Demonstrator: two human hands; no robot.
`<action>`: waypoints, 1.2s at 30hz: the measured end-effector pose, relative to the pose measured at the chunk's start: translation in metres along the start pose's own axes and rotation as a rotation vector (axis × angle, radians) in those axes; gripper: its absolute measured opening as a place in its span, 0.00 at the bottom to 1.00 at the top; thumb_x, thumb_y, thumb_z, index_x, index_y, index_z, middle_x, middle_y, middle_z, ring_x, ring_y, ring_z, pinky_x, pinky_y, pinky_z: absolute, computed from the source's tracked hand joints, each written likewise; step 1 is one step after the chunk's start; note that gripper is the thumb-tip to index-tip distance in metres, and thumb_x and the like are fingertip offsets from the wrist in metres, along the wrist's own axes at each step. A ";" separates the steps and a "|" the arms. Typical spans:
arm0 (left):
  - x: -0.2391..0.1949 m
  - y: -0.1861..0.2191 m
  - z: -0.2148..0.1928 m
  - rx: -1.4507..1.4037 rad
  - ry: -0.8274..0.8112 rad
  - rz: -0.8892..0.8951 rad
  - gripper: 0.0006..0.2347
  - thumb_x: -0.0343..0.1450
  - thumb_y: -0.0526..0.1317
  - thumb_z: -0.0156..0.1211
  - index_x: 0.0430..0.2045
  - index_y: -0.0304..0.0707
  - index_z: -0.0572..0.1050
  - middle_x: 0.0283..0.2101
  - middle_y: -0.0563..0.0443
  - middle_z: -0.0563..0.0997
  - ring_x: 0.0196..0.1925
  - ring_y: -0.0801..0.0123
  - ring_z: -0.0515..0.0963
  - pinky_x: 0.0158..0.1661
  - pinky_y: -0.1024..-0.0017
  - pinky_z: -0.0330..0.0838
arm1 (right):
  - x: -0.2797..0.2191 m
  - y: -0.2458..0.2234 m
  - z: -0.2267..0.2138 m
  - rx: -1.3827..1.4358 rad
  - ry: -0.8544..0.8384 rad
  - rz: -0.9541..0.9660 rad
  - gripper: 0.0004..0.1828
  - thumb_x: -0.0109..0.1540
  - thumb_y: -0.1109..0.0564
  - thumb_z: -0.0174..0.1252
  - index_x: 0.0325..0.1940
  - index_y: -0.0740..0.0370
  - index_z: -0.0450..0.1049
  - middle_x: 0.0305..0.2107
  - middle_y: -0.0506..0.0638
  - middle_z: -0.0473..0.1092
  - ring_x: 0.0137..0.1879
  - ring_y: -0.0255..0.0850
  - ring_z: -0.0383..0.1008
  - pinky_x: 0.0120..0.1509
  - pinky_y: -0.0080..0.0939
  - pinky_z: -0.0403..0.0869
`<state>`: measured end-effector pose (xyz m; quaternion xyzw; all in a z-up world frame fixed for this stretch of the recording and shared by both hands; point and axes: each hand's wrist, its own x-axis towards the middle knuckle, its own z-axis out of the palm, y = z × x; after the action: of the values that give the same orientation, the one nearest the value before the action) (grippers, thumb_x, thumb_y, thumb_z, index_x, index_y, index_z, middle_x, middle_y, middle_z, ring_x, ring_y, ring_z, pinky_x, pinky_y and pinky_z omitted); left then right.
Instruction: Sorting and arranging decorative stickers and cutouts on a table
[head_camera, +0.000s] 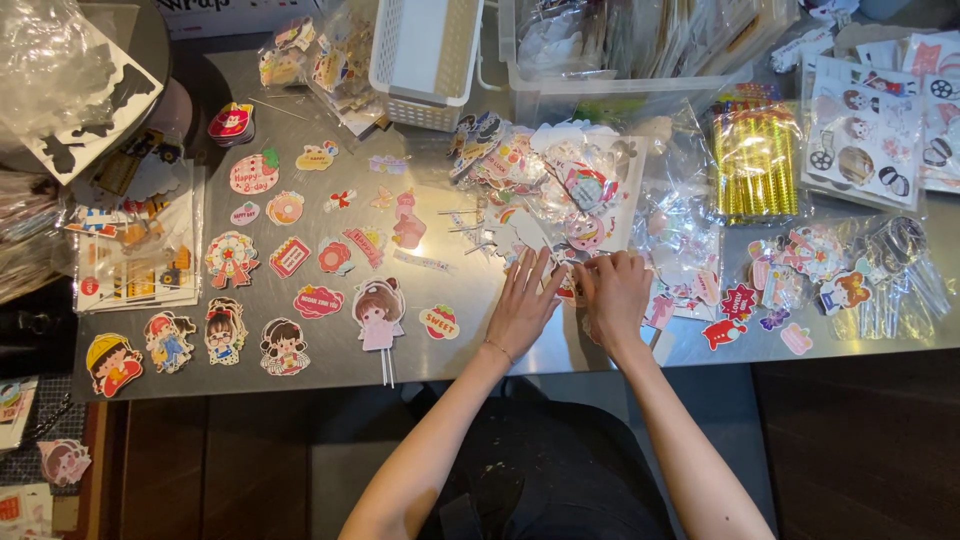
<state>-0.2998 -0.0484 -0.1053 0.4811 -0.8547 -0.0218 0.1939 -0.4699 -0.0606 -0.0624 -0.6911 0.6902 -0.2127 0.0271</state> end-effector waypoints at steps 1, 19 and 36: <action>-0.005 0.000 0.006 -0.012 0.005 0.010 0.20 0.78 0.45 0.50 0.67 0.46 0.64 0.72 0.33 0.60 0.75 0.42 0.58 0.70 0.49 0.54 | 0.000 -0.007 -0.005 0.078 -0.059 0.050 0.12 0.67 0.48 0.63 0.38 0.58 0.80 0.34 0.50 0.68 0.45 0.46 0.65 0.49 0.45 0.63; -0.008 0.033 0.008 -0.136 0.050 0.093 0.15 0.77 0.43 0.52 0.58 0.41 0.71 0.66 0.36 0.67 0.70 0.48 0.67 0.62 0.55 0.67 | 0.021 0.066 -0.073 0.794 -0.060 0.321 0.18 0.60 0.63 0.69 0.54 0.60 0.77 0.38 0.55 0.76 0.38 0.34 0.69 0.40 0.32 0.66; -0.009 0.028 -0.016 -0.499 0.153 0.026 0.12 0.73 0.30 0.58 0.51 0.29 0.71 0.63 0.35 0.69 0.61 0.45 0.72 0.60 0.49 0.69 | 0.038 0.040 -0.067 1.195 0.397 0.495 0.05 0.69 0.61 0.64 0.48 0.60 0.76 0.38 0.52 0.74 0.39 0.39 0.79 0.43 0.33 0.82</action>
<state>-0.3130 -0.0232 -0.0870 0.4076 -0.8118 -0.1932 0.3708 -0.5320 -0.0824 -0.0049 -0.3266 0.5839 -0.6684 0.3251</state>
